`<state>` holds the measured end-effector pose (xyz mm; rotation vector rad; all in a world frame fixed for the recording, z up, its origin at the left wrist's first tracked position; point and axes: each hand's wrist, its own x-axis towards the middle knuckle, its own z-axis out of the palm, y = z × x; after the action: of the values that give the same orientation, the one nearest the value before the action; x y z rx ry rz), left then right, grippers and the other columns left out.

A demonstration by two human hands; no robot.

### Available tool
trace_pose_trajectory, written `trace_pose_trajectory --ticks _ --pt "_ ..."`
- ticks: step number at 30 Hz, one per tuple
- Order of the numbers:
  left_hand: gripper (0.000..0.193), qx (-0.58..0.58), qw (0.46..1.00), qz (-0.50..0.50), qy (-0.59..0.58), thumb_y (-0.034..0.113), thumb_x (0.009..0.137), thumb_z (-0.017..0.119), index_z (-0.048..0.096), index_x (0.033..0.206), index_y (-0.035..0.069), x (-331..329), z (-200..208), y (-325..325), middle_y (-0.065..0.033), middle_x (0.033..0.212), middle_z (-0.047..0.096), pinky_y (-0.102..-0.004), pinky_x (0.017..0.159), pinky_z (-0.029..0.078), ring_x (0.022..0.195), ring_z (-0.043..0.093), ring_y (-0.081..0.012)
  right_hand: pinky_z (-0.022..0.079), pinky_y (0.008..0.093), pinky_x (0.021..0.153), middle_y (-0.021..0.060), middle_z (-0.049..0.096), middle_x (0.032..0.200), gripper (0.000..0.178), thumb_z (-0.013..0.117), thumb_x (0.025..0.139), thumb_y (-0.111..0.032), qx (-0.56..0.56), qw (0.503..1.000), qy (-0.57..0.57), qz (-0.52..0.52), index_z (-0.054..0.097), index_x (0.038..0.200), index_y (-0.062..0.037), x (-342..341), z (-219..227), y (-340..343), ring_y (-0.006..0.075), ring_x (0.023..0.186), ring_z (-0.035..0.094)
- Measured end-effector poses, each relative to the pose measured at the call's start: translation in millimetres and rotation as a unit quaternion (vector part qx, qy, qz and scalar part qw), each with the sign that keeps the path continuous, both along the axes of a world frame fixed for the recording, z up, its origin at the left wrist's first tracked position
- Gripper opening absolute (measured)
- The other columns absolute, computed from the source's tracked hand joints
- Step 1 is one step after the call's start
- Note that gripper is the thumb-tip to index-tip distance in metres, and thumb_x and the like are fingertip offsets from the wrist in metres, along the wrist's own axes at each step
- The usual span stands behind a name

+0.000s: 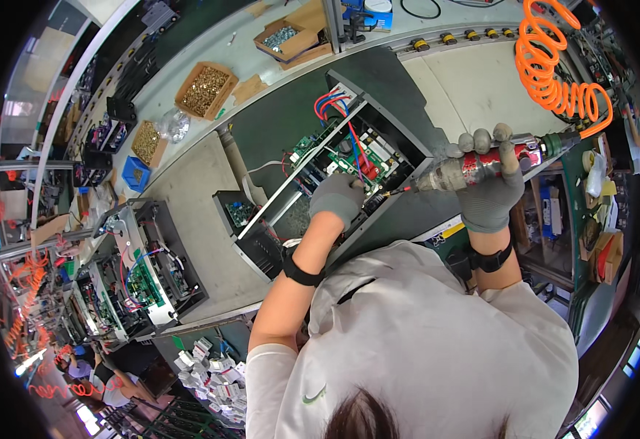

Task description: Assembling internal electronic components, circuit boards, and wiring inside a metal chassis on an industrial assembly line.

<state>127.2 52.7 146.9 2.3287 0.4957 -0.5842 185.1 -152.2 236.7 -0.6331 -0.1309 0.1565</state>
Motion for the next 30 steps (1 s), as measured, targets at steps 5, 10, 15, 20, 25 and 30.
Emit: trace_pose_trajectory --ticks 5,10,15,20,25,30 --pt "0.034 0.054 0.995 -0.037 0.078 0.031 0.085 0.051 0.068 0.092 0.002 21.8 3.0 -8.7 -0.0206 0.095 0.065 -0.0410 0.081 0.050 0.093 0.062 -0.0364 0.043 0.0367 0.074 0.0056 0.053 0.078 0.013 0.056 0.087 -0.019 -0.010 1.000 -0.021 -0.014 0.051 0.095 -0.0096 3.4 -4.7 -6.6 0.0238 0.080 0.052" --pt "0.027 -0.151 0.977 0.006 -0.149 0.023 0.083 0.053 0.067 0.084 0.000 10.6 -24.7 10.7 -0.0125 0.066 0.062 -0.0345 0.057 0.048 0.059 0.059 -0.0219 0.042 0.0366 0.074 0.0067 0.052 0.077 0.013 0.056 0.087 -0.017 -0.020 0.999 0.002 -0.037 0.051 0.094 -0.0082 6.4 -8.6 -11.9 0.0246 0.079 0.052" --pt "0.016 -0.787 0.515 0.331 0.076 0.021 0.092 0.052 0.055 0.085 0.007 15.3 -27.3 28.4 0.0070 0.054 0.029 -0.0198 0.036 0.017 0.039 0.024 -0.0040 0.042 0.0364 0.074 0.0078 0.052 0.077 0.013 0.056 0.086 -0.016 -0.015 0.999 0.014 -0.039 0.051 0.094 -0.0075 10.1 -14.7 -14.0 0.0256 0.078 0.051" --pt "0.013 -0.666 0.685 0.292 -0.031 0.016 0.089 0.053 0.055 0.088 0.004 20.3 -34.6 14.3 0.0074 0.052 0.030 -0.0201 0.036 0.016 0.040 0.027 -0.0026 0.043 0.0368 0.074 0.0087 0.053 0.078 0.013 0.055 0.085 -0.013 -0.022 0.999 -0.014 -0.026 0.051 0.096 -0.0067 12.5 -21.1 -10.5 0.0267 0.080 0.052" --pt "0.026 0.036 0.988 0.145 -0.049 0.030 0.073 0.065 0.067 0.076 0.004 28.5 -3.3 6.0 -0.0160 0.076 0.066 -0.0393 0.071 0.049 0.074 0.063 -0.0347 0.044 0.0377 0.074 0.0096 0.055 0.080 0.014 0.054 0.084 -0.012 -0.024 0.999 -0.025 -0.013 0.052 0.097 -0.0068 15.0 -28.2 -9.0 0.0269 0.081 0.053" --pt "0.029 0.083 0.985 0.148 -0.011 0.034 0.074 0.063 0.071 0.080 0.007 38.1 -4.9 7.7 -0.0149 0.079 0.067 -0.0384 0.073 0.050 0.079 0.064 -0.0330 0.045 0.0389 0.076 0.0101 0.056 0.082 0.015 0.054 0.083 -0.009 -0.021 0.999 -0.023 -0.005 0.052 0.097 -0.0065 20.4 -31.9 3.1 0.0270 0.081 0.054"
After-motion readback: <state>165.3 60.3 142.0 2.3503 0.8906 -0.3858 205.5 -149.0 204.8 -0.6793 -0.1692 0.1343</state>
